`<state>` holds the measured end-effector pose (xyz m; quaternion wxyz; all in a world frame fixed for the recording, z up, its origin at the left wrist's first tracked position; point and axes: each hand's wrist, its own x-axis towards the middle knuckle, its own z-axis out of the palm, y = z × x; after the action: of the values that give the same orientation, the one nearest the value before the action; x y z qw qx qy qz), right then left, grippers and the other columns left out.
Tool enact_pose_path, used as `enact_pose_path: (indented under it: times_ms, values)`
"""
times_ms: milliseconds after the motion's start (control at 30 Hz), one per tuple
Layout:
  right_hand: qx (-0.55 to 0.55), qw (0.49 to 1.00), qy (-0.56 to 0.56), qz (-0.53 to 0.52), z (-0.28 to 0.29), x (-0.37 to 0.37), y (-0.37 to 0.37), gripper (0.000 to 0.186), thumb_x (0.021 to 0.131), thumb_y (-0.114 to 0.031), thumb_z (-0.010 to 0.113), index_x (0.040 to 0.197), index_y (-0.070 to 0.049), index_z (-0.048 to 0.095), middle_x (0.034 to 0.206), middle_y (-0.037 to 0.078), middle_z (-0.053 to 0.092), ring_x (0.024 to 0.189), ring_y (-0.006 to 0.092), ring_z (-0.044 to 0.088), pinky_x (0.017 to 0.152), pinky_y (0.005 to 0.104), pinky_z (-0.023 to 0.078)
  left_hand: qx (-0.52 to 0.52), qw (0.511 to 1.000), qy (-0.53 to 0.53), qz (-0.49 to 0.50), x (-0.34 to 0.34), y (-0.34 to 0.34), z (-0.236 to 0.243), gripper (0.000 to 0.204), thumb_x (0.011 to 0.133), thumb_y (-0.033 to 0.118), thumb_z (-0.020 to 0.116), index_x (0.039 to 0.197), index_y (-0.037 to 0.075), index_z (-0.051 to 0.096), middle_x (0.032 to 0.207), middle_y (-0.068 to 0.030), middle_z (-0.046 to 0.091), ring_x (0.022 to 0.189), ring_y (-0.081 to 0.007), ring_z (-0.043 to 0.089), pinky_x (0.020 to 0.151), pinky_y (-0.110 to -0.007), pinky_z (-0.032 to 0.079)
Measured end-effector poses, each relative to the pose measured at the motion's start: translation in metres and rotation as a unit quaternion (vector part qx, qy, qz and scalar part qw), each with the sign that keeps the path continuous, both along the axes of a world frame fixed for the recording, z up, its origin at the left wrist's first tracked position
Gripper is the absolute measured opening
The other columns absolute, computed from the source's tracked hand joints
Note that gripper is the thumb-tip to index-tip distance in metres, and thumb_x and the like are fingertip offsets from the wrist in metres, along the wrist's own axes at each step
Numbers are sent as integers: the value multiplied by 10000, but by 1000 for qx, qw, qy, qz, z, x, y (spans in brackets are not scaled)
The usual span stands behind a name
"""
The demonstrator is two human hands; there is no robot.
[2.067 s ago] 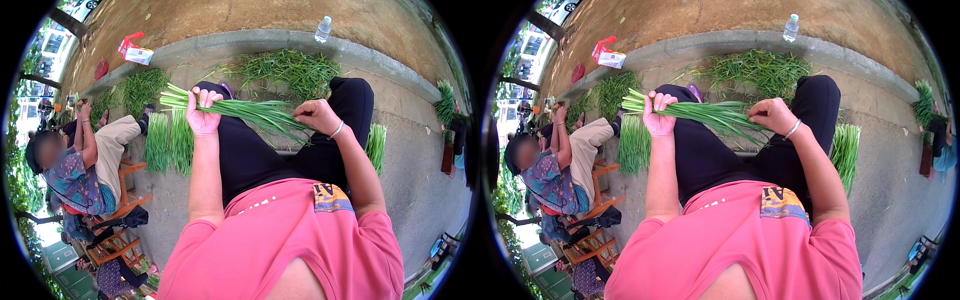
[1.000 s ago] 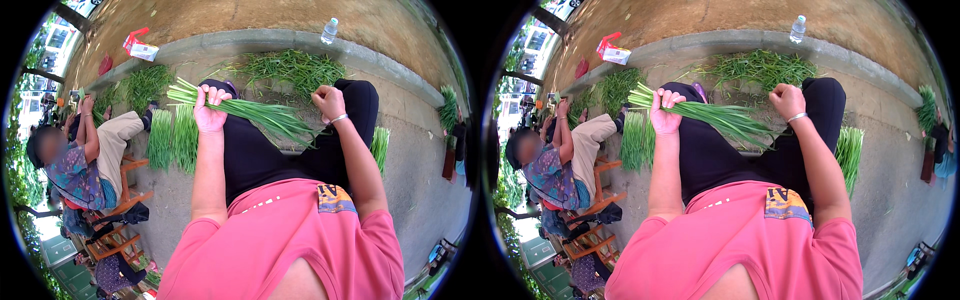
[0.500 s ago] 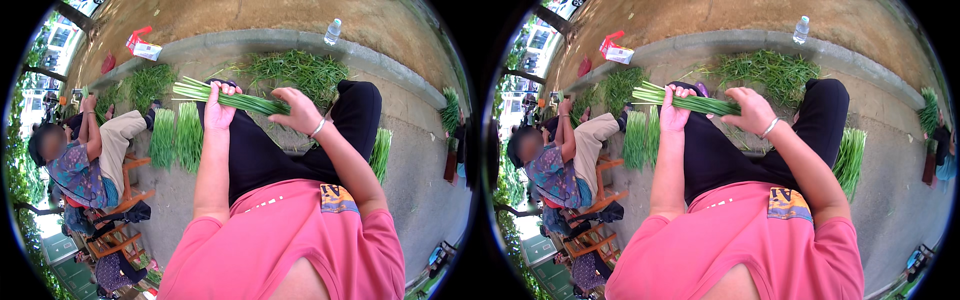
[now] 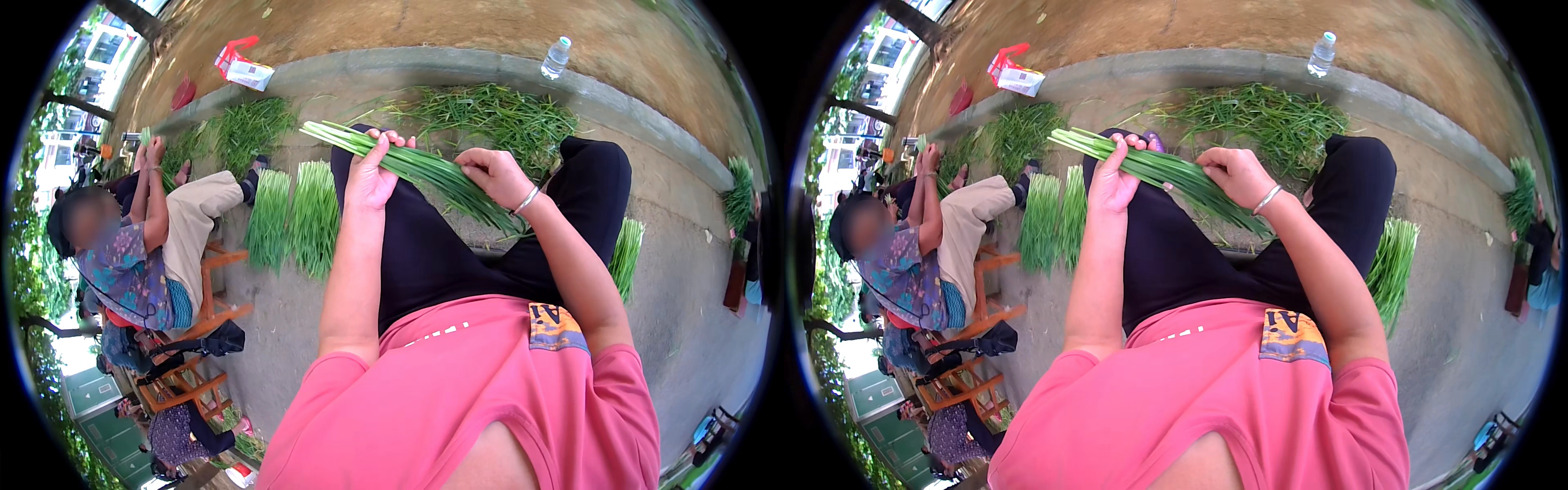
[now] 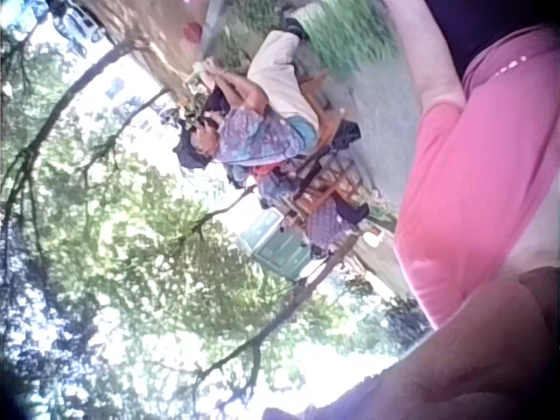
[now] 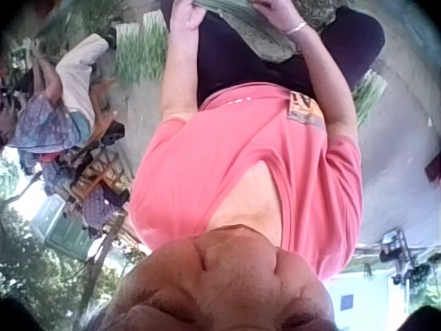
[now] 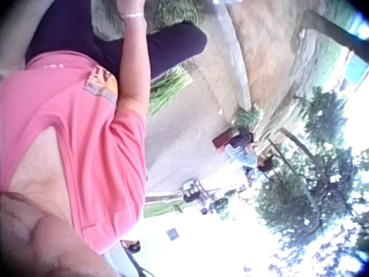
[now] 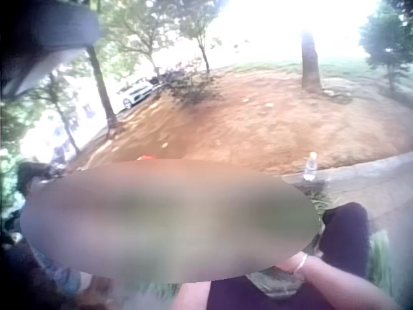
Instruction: The person sorts a bundle of green plant stems by hand, removing individual pieces and placing them into organized piles on the ground.
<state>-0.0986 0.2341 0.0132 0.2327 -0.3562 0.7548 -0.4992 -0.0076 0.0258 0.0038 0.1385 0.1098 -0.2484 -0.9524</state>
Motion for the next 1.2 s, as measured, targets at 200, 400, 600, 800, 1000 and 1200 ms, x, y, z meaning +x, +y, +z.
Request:
enact_pose_path:
  times_ms: [200,400,600,800,1000,1200]
  values:
    - [-9,998,54,-34,0,2,0,155,789,-60,566,928,-5,607,814,153,623,708,256,613,650,312,480,-6,998,-45,37,-6,4,0,91,804,15,596,817,78,532,800,-96,570,787,-228,578,858,-465,471]
    - [-74,973,151,-157,-5,2,12,140,772,-40,586,907,-7,606,823,111,608,694,205,597,607,284,472,-2,998,-34,43,-10,2,-8,54,836,27,550,810,68,528,804,-124,583,824,-262,567,919,-480,429]
    - [-70,975,104,-181,-8,7,21,98,770,-29,601,861,5,611,738,101,612,628,158,588,577,249,459,9,998,-41,44,-10,4,-7,72,831,-3,539,835,64,515,806,-128,572,842,-266,562,928,-476,422]
    - [-65,984,65,-153,-7,15,19,81,769,-36,613,837,8,613,702,103,606,588,142,569,551,254,454,18,998,-39,50,-9,4,-5,141,809,-58,534,863,70,507,822,-134,570,813,-256,572,898,-471,443]
    - [-74,983,167,-24,-8,26,16,117,772,-33,583,884,-6,608,837,122,600,699,258,592,616,319,477,17,998,-33,49,-9,6,-6,176,799,-78,532,879,77,506,842,-134,573,809,-246,578,880,-472,460]
    - [-33,960,271,-63,-17,28,15,221,758,-21,557,977,-28,582,951,130,582,863,298,570,730,365,471,8,998,-31,46,-7,5,-6,183,796,-68,552,891,82,509,840,-123,577,815,-242,583,876,-476,465]
